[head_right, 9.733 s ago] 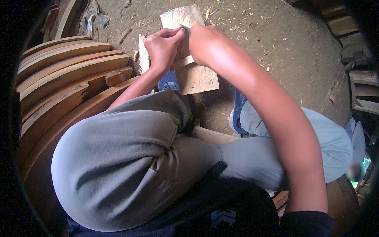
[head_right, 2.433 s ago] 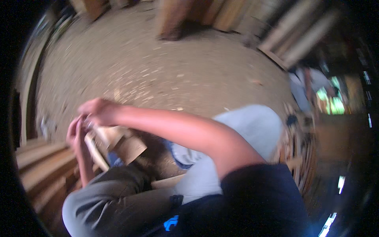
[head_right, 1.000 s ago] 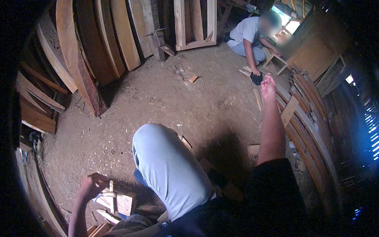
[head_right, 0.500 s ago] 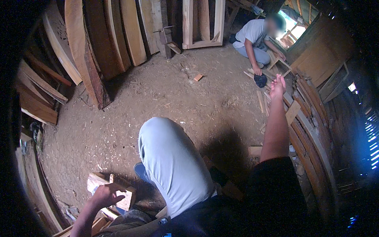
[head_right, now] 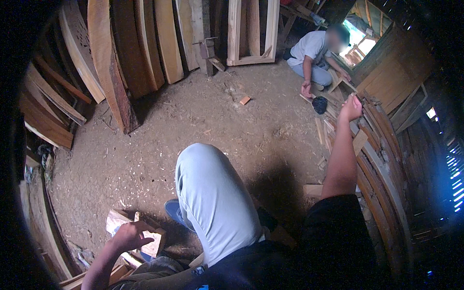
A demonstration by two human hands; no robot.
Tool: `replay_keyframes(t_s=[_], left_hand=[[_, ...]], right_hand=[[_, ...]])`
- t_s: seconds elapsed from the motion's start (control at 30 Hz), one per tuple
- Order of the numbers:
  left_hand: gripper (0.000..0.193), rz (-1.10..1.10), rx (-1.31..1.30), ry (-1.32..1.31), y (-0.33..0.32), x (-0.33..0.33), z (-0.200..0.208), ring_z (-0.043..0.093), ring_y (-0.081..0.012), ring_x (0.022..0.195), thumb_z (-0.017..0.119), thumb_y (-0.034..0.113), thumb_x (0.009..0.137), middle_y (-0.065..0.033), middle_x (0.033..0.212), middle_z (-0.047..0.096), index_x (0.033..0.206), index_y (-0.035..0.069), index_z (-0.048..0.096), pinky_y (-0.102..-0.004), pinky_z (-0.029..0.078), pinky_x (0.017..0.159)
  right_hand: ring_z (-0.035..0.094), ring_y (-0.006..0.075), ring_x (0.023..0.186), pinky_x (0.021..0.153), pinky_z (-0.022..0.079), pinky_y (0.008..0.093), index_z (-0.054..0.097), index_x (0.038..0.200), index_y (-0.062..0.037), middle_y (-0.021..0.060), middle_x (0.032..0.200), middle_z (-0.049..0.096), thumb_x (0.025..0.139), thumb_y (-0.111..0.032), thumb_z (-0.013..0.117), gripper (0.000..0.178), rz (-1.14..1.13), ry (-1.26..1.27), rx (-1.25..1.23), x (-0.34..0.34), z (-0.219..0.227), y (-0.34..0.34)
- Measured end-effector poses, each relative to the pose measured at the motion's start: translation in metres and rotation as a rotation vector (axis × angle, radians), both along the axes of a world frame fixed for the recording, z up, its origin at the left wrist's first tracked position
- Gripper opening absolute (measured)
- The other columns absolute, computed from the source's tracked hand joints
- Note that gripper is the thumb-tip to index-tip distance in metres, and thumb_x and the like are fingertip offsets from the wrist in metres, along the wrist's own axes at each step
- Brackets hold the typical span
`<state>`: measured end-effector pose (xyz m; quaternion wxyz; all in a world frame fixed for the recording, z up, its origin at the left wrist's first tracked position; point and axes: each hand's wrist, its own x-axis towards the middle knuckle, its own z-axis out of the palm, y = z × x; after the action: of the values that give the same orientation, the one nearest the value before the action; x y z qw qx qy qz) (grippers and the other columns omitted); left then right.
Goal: The person sits on the floor and uses a curved knife to carve a small piece of wood held against a larger wooden block. They repeatedly shave thin layers from the wood, occasionally pausing to inspect the carved piece.
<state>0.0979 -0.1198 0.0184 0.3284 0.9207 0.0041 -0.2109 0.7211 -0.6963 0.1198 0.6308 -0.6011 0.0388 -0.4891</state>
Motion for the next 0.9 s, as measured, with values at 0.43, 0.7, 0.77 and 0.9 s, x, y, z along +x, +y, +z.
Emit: replay_keyframes(t_s=[0.43,0.7,0.77,0.9], left_hand=[[0.03,0.017,0.007,-0.046,-0.001,-0.005,-0.014,0.071,-0.019,0.072,0.079,0.026,0.08,-0.0064,0.096,0.073,0.108,0.017,0.072,-0.0336,0.056,0.065],[0.027,0.03,0.052,-0.009,0.0,0.0,-0.022,0.071,-0.0183,0.071,0.078,0.025,0.081,-0.0044,0.102,0.073,0.106,0.017,0.073,-0.0328,0.057,0.065],[0.027,0.03,0.05,-0.004,0.0,0.001,-0.024,0.071,-0.0184,0.071,0.078,0.025,0.08,-0.0047,0.103,0.073,0.106,0.016,0.073,-0.0329,0.057,0.065],[0.028,0.024,0.043,0.022,0.0,0.002,-0.028,0.071,-0.019,0.072,0.078,0.024,0.08,-0.0053,0.102,0.073,0.106,0.015,0.073,-0.033,0.057,0.065]], right_hand=[[0.059,0.0149,0.075,0.069,0.053,0.0295,0.062,0.099,-0.0101,0.0009,0.087,0.064,0.095,-0.015,0.066,0.008,0.463,0.693,0.679,-0.016,-0.202,-0.03],[0.055,0.0123,0.082,0.079,0.05,0.0314,0.057,0.122,-0.016,0.0015,0.092,0.058,0.102,-0.008,0.05,0.023,0.675,0.449,0.713,-0.071,-0.249,0.0],[0.053,0.0121,0.08,0.079,0.05,0.0313,0.053,0.13,-0.0185,0.001,0.09,0.056,0.103,-0.008,0.047,0.03,0.671,0.444,0.657,-0.067,-0.235,0.0],[0.05,0.0123,0.078,0.079,0.05,0.0313,0.046,0.141,-0.0221,0.0001,0.087,0.052,0.103,-0.008,0.044,0.04,0.671,0.508,0.559,-0.049,-0.217,-0.016]])
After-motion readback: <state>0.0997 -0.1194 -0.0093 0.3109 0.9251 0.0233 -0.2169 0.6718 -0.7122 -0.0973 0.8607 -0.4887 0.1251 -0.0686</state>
